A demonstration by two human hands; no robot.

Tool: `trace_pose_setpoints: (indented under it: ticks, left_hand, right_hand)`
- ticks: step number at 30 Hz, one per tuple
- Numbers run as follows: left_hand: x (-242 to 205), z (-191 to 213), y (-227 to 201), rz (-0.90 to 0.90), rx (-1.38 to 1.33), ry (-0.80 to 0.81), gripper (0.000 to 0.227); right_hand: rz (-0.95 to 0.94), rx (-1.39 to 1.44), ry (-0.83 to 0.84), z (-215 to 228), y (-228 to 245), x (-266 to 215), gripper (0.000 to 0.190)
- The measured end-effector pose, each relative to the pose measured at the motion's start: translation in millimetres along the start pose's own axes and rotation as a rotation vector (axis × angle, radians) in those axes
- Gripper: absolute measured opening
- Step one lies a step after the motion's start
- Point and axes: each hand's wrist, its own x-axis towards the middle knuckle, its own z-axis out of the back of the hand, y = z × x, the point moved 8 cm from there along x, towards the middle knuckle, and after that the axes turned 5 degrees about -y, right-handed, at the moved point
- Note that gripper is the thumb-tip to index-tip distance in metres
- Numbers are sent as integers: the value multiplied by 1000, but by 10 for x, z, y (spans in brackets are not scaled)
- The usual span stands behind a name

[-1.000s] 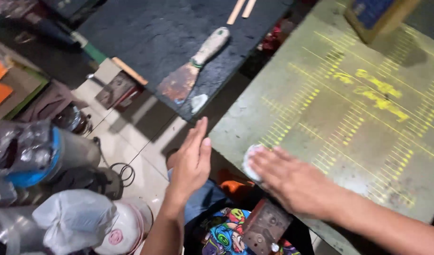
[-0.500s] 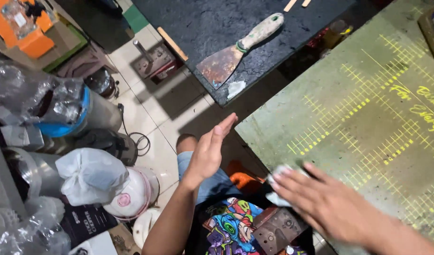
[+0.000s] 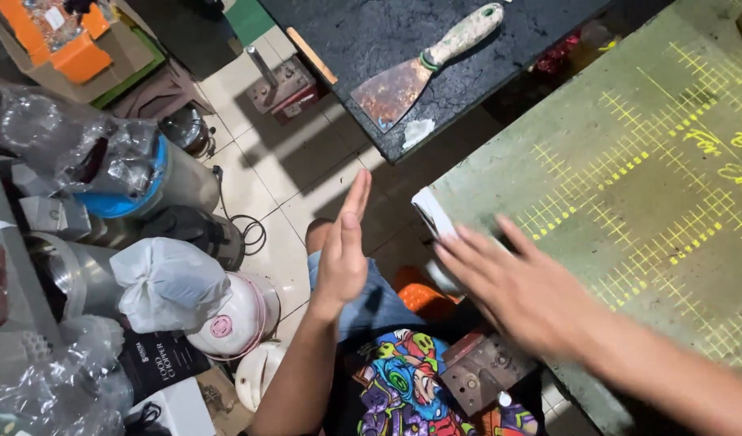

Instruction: The person pours a liquid from a yellow bottle onto a white cloth and wipes a dark tabletop. They then use the cloth to wipe a green cutting mat and a metal scraper tool.

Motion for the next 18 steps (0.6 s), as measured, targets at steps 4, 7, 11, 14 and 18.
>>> trace_pose_setpoints:
  ticks: [4, 7, 11, 14, 18]
  left_hand:
    - [37, -174, 134, 29, -147, 127, 80]
    - [28, -297, 40, 64, -58, 217, 75]
    - [86, -379, 64, 65, -79, 199, 68]
    - [126, -363, 245, 63, -1, 69, 70]
    - [193, -307, 365, 161, -158, 17, 69]
  right_hand:
    - [-58, 10, 18, 91, 128, -557, 68]
    - [-79, 55, 12, 3, 69, -449, 67]
    - [-53, 88, 20, -169, -154, 98, 68]
    - [-16, 63, 1, -379, -415, 720, 64]
    - [-110, 151, 9, -532, -660, 1132, 53]
